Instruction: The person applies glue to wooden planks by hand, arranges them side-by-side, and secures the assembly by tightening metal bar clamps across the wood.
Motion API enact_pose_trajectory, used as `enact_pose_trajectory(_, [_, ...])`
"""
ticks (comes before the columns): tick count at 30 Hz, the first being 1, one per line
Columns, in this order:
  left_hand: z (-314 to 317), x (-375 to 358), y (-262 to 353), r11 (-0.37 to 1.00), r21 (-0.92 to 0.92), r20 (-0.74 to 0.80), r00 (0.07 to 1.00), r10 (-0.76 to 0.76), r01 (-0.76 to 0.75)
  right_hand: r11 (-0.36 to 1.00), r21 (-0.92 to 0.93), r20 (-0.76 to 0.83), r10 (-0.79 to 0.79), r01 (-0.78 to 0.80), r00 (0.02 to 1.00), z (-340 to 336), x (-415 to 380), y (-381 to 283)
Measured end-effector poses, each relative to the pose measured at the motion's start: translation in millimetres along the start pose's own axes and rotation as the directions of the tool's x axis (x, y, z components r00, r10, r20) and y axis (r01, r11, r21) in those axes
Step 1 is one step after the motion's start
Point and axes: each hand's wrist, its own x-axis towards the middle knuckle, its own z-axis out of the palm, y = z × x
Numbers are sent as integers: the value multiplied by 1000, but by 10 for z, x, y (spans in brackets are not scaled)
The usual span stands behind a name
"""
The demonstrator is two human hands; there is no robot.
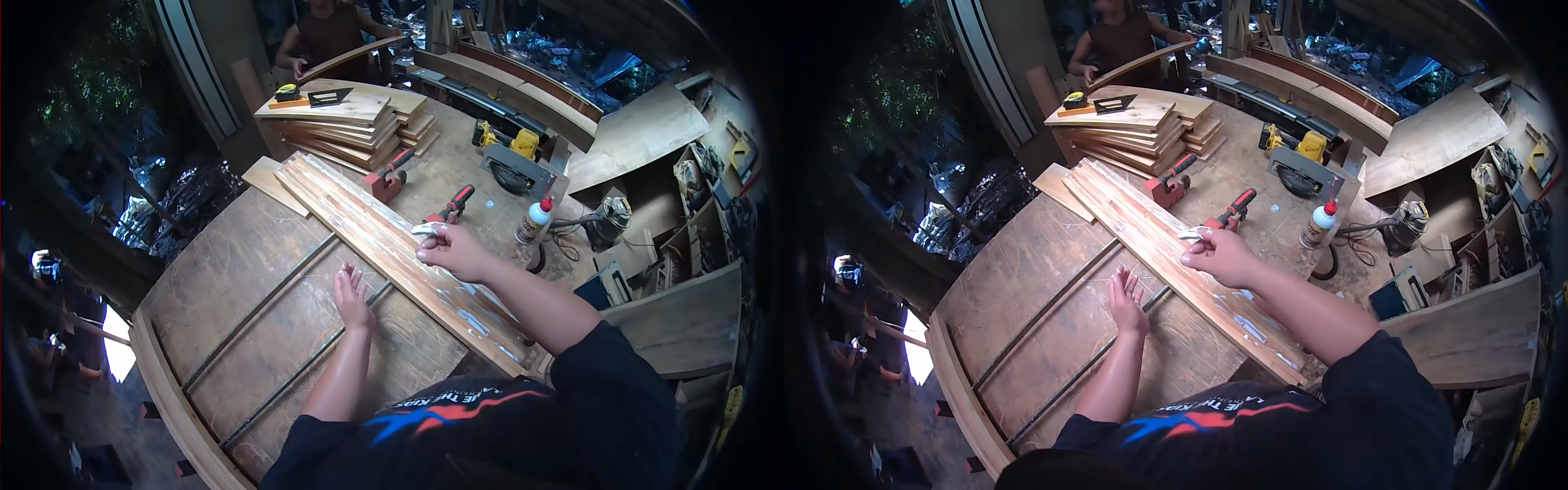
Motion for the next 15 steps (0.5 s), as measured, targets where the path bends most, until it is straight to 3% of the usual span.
enact_pose_trajectory(3, [-418,-533,-70,998,51,65,997,-51,48,992,127,-76,1,9,997,-315,-833,191])
enact_pose_trajectory(8, [-992,-1383,-195,976,199,-106,992,-68,88,955,289,-289,20,67,957,-1059,-2163,486])
enact_pose_trajectory(12, [-762,-2074,-205,967,224,-221,973,-72,123,938,338,-413,72,79,908,-1464,-3047,904])
enact_pose_trajectory(15, [-493,-2515,-322,969,219,-206,976,-68,114,914,396,-437,102,89,893,-1607,-3511,1181])
